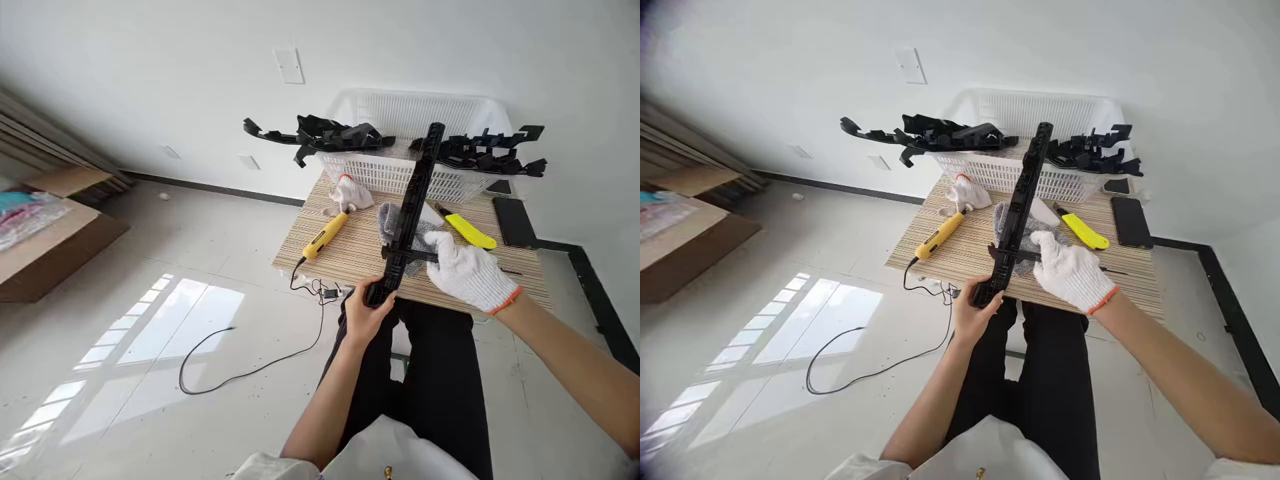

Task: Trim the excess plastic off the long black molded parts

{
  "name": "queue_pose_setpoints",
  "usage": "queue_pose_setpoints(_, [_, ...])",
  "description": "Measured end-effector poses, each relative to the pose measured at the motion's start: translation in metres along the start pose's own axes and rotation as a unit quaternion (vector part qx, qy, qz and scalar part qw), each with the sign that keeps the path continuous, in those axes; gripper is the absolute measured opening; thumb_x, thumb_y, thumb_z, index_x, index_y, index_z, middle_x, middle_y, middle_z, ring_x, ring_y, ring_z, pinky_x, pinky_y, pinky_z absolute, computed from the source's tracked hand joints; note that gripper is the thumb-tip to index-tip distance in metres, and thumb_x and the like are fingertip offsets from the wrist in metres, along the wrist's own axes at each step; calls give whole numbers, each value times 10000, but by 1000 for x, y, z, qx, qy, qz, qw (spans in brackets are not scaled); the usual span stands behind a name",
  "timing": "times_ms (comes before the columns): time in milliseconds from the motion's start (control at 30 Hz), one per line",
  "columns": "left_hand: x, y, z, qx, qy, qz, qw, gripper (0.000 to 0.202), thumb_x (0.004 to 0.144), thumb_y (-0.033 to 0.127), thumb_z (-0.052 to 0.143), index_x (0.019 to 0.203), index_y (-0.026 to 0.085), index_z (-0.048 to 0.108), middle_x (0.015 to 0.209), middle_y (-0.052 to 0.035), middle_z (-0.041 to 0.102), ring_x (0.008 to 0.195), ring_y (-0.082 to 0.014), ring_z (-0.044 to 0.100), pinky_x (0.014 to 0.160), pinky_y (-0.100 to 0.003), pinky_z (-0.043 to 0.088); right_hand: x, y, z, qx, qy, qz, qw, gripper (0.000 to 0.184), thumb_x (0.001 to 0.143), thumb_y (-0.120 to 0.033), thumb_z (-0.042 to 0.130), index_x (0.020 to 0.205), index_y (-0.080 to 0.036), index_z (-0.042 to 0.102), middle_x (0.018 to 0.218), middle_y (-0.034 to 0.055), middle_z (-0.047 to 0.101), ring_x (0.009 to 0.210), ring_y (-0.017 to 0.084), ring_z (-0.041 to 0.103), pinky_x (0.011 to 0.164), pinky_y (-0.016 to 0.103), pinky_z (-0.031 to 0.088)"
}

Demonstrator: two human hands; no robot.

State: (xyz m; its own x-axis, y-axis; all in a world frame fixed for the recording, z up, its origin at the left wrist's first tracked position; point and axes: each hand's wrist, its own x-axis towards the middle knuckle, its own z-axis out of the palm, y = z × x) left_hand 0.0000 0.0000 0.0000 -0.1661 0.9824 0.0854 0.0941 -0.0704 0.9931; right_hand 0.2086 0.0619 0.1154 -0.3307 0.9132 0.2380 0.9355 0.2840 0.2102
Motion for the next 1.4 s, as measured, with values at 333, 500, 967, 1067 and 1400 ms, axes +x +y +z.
queue_pose_setpoints(333, [5, 7, 6, -63, -11, -26, 998, 397, 812, 396, 830, 1125, 218, 663, 905, -5, 741, 613, -138, 721, 620, -276, 645, 4, 1, 3, 16, -78, 48, 996, 533, 921, -450, 455, 1352, -153, 553, 707, 70, 686, 609, 263, 649, 518, 294, 139])
queue_pose_setpoints(500, [6, 15, 7, -95, -7, -39, 995, 398, 801, 382, 842, 1107, 205, 660, 904, -7, 739, 586, -124, 708, 583, -257, 638, 5, -1, -3, 40, -113, 61, 991, 525, 932, -411, 454, 1368, -131, 542, 764, 104, 707, 655, 281, 677, 512, 307, 169])
queue_pose_setpoints(967, [-16, 22, -6, -48, -17, -40, 998, 403, 807, 380, 826, 1148, 220, 682, 1095, -56, 744, 830, -170, 743, 649, -265, 643, -9, -14, -16, -2, -140, 53, 989, 522, 990, -564, 378, 1231, -150, 587, 755, 147, 700, 728, 354, 701, 592, 327, 357])
queue_pose_setpoints(1067, [-22, 22, -11, -40, -14, -33, 999, 390, 819, 389, 815, 1149, 232, 681, 1116, -57, 743, 919, -192, 745, 678, -268, 641, -14, -17, -16, 9, -126, 70, 990, 543, 972, -609, 410, 1183, -159, 628, 708, 130, 675, 696, 335, 683, 598, 328, 355])
queue_pose_setpoints(1400, [-25, 20, -12, 19, 4, -30, 999, 397, 857, 445, 774, 1184, 245, 669, 1124, -42, 755, 782, -157, 732, 703, -283, 615, -29, -57, -28, 647, 10, 259, 717, 354, 801, -572, 693, 869, -256, 549, 618, -54, 512, 516, 135, 459, 489, 278, 372])
